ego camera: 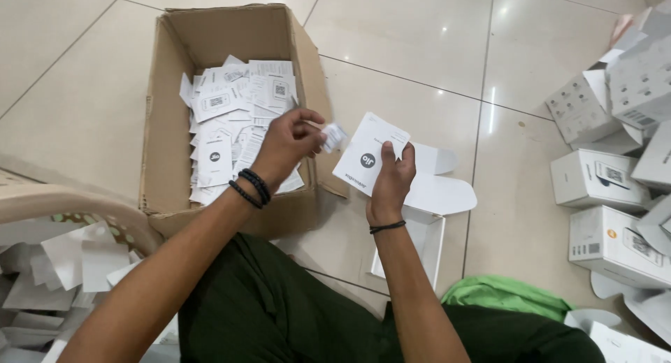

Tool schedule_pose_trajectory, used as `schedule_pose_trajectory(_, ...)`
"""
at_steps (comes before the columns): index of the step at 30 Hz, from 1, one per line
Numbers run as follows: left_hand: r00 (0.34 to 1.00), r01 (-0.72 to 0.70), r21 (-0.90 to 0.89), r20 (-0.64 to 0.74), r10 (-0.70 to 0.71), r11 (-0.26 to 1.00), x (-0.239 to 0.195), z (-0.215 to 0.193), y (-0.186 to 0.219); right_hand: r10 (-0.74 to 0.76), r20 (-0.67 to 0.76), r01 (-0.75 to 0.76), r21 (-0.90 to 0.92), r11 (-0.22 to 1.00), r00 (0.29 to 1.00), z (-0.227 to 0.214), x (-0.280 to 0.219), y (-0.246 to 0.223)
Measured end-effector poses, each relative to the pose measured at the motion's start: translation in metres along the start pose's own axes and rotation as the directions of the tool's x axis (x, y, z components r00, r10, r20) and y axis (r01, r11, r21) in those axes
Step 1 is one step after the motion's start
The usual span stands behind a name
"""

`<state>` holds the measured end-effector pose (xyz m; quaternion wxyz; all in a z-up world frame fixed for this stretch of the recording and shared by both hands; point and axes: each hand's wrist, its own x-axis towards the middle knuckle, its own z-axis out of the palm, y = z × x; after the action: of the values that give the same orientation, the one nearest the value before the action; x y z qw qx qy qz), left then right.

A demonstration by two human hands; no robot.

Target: The person places paper inserts into product boxes and assembles the packaging.

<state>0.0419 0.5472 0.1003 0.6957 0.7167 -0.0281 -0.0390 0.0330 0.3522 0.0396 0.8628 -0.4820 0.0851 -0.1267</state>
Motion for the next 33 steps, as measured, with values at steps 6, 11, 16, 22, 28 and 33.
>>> schedule_pose_trajectory(6, 0.999, -0.004, 0.319, 0.051, -0.012, 0.948, -0.018, 0.119, -0.015, 0.001, 0.086, 0.006, -0.081, 0.997, 0.996, -0.061, -0.040, -0.043)
schedule_pose_trajectory(11, 0.982, -0.011, 0.389, 0.177, -0.062, 0.921, -0.029, 0.152, -0.059, 0.028, -0.014, -0.032, -0.505, 0.862, 0.999, -0.126, -0.053, -0.051)
schedule_pose_trajectory(16, 0.986, -0.059, 0.494, 0.167, -0.028, 0.867, -0.032, 0.147, -0.070, 0.152, -0.041, -0.108, -0.878, 0.466, 0.988, -0.163, -0.068, -0.037)
schedule_pose_trajectory(22, 0.990, -0.126, 0.447, 0.109, 0.086, 0.886, -0.037, 0.127, -0.041, 0.083, 0.168, 0.113, -0.884, 0.453, 0.982, -0.175, -0.068, -0.006)
schedule_pose_trajectory(28, 0.988, -0.131, 0.357, -0.029, 0.151, 0.925, -0.092, 0.071, 0.032, -0.042, 0.344, 0.293, -0.724, 0.625, 0.938, -0.093, -0.082, -0.039)
schedule_pose_trajectory(33, 0.873, -0.284, 0.569, -0.179, 0.453, 0.772, -0.178, 0.001, 0.051, -0.026, 0.536, 0.403, -0.601, 0.690, 0.844, 0.000, -0.110, -0.051)
